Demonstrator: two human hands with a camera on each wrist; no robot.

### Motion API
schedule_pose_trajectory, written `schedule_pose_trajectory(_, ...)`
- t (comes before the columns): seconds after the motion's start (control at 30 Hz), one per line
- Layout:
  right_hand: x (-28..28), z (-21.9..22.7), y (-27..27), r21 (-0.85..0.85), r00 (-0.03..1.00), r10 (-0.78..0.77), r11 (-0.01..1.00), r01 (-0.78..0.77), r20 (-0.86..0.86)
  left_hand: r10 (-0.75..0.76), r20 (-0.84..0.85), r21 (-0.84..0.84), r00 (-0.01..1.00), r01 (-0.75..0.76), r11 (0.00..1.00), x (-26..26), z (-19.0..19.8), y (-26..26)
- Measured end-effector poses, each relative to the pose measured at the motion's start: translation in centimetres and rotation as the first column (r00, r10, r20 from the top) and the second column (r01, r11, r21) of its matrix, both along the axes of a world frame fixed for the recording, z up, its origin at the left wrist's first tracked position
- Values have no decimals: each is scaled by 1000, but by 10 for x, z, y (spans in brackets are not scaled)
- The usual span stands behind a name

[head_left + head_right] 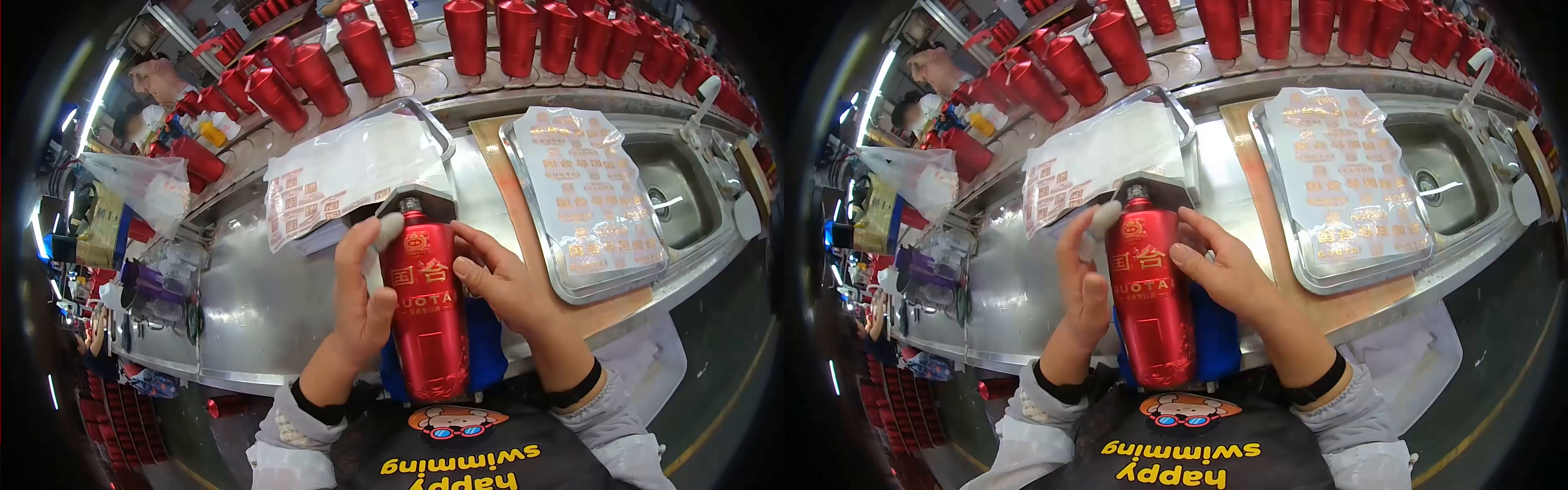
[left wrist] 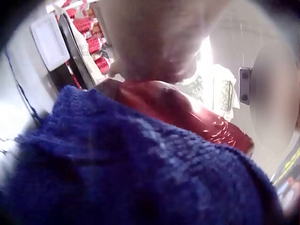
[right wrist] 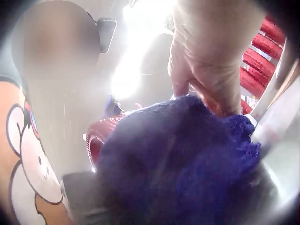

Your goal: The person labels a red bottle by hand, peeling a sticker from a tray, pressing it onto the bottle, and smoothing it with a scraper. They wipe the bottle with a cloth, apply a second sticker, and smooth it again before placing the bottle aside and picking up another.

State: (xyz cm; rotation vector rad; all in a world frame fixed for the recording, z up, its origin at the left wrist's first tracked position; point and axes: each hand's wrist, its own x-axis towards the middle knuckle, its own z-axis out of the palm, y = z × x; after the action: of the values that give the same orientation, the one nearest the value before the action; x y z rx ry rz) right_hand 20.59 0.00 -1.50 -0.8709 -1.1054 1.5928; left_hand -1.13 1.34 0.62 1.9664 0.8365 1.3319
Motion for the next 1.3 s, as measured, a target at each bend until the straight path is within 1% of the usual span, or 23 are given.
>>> schedule_pose_trajectory(0.03, 0, -3, -1, 52, 1000, -11, 999, 9, 27, 2, -118, 104, 993, 11, 995, -3, 5, -3)
schedule_pose_trajectory(0.07, 1, -2, -2, 18, 999, -13, 1000, 12, 32, 55, -209, 184, 976, -16, 983, -3, 12, -8)
schedule_pose_trajectory(0.13, 4, 6, -4, -51, 999, -19, 998, 21, 42, 68, -91, 31, 994, -65, 997, 3, 8, -10)
schedule_pose_trajectory(0.17, 4, 6, -5, -41, 998, -50, 998, 51, 24, 79, -32, -50, 996, -80, 996, 5, 7, -10)
schedule_pose_trajectory(0.2, 5, 5, -5, -31, 997, -81, 996, 81, 7, 102, -93, -54, 990, -107, 993, 4, 10, -8)
schedule_pose_trajectory(0.23, 6, 4, -5, -21, 994, -111, 994, 111, -10, 86, -19, -210, 996, -88, 974, 10, 15, -10)
schedule_pose_trajectory(0.27, 8, -2, -5, 24, 977, -191, 981, 194, -92, 84, 56, -359, 995, -58, 932, 19, 22, -14)
schedule_pose_trajectory(0.3, 13, 3, -6, -17, 977, -175, 985, 174, -122, 94, 131, -496, 987, -17, 868, 24, 26, -15)
schedule_pose_trajectory(0.37, 26, 22, -9, -97, 971, -149, 986, 133, -186, 86, 157, -516, 984, 8, 857, 24, 20, -11)
schedule_pose_trajectory(0.4, 27, 24, -10, -90, 970, -192, 979, 180, -146, 80, 170, -526, 982, 22, 850, 25, 17, -8)
schedule_pose_trajectory(0.5, 39, 15, -8, -51, 992, -125, 991, 125, 3, 101, 113, -537, 989, -25, 843, 26, 17, -4)
schedule_pose_trajectory(0.53, 39, 12, -9, -59, 994, -102, 993, 100, -30, 108, 95, -535, 990, -41, 844, 27, 18, -4)
schedule_pose_trajectory(0.63, 36, 11, -10, -24, 996, -82, 996, 83, 37, 124, 51, -532, 991, -78, 843, 29, 20, -2)
schedule_pose_trajectory(0.7, 37, 9, -12, -22, 997, -53, 998, 54, 47, 124, 41, -530, 991, -83, 844, 29, 19, -2)
schedule_pose_trajectory(0.73, 38, 9, -13, -22, 998, -38, 999, 39, 53, 123, 78, -529, 989, -64, 846, 30, 19, -3)
schedule_pose_trajectory(0.8, 38, 6, -14, -53, 1000, 8, 999, -8, -5, 122, 153, -525, 981, -24, 851, 32, 19, -5)
schedule_pose_trajectory(0.9, 35, 7, -15, -70, 995, 52, 996, -57, -84, 126, 284, -554, 950, 56, 831, 33, 18, -10)
schedule_pose_trajectory(0.93, 33, 7, -16, -72, 992, 62, 995, -70, -109, 121, 269, -526, 955, 41, 849, 33, 19, -13)
schedule_pose_trajectory(1.0, 29, 11, -17, -68, 994, 39, 997, -46, -105, 113, 239, -465, 964, 12, 885, 33, 22, -19)
schedule_pose_trajectory(1.1, 31, 9, -16, -80, 994, 28, 996, -37, -106, 100, 206, -300, 973, -34, 953, 24, 8, -24)
schedule_pose_trajectory(1.2, 28, 9, -13, -81, 996, -15, 997, 7, -92, 125, -4, -149, 992, -124, 981, 19, 11, -33)
schedule_pose_trajectory(1.23, 26, 9, -12, -78, 996, -37, 997, 30, -85, 130, 30, -173, 991, -123, 977, 20, 12, -36)
schedule_pose_trajectory(1.3, 25, 9, -11, -61, 995, -12, 998, 6, -100, 140, 102, -216, 985, -116, 970, 22, 13, -41)
